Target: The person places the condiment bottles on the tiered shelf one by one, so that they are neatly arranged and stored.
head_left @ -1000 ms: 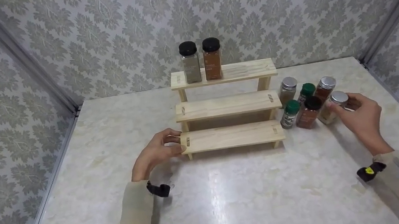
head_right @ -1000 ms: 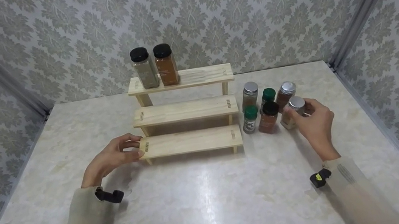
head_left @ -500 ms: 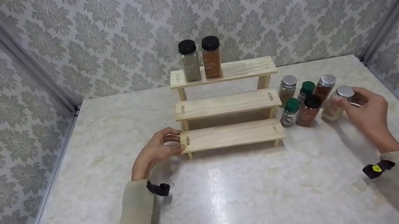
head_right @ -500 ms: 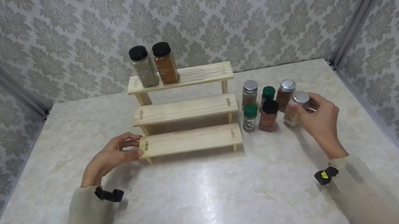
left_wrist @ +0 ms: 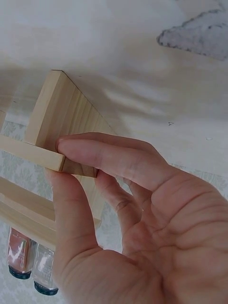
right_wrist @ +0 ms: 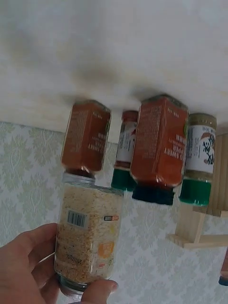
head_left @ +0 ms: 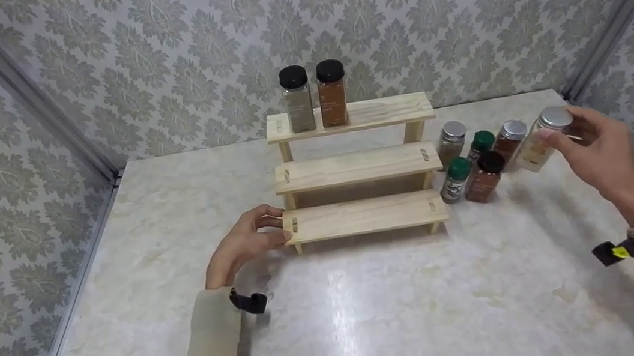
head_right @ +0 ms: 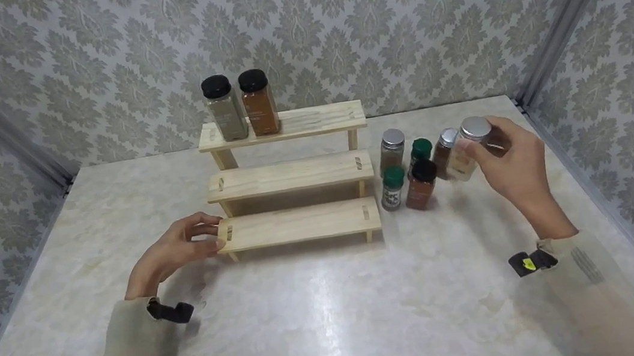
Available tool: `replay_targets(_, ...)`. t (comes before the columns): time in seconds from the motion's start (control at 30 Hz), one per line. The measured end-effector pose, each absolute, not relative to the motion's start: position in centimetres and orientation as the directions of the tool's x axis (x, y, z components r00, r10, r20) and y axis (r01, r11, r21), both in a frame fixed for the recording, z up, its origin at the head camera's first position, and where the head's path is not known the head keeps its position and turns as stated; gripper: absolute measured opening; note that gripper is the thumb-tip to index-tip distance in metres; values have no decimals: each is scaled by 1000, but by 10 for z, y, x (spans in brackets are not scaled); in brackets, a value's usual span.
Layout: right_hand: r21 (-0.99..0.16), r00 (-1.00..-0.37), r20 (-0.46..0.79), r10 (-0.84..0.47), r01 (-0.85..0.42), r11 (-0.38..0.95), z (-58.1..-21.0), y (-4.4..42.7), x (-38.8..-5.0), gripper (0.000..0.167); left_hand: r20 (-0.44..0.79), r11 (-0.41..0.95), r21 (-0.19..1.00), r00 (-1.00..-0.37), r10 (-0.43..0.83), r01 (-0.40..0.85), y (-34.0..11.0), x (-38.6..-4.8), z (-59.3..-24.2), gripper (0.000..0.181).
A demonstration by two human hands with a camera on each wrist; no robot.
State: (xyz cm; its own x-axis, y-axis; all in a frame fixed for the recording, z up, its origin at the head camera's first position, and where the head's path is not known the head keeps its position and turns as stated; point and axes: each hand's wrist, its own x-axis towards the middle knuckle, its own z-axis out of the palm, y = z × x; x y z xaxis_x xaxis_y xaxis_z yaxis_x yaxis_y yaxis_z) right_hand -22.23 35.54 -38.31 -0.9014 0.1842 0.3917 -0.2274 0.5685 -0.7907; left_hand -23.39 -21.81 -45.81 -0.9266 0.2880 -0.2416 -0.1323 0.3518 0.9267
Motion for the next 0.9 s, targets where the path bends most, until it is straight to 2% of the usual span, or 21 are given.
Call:
replay_targets(0.33,-778,-914,403,38,-320,541,-337,335,-233,43,-226,331,936,-925,304,-120,-219,-232,-458,49)
replay_targets(0.6,-760,-898,436,-64,-405,508,-309,300,-250,39,-218,295,948,-921,324,-120,-220,-232,-459,49)
replay_targets(0.9,-743,-887,416,-200,-458,488,-290,258,-275,43,-238,292,945,-920,313,-145,-219,-233,-459,49)
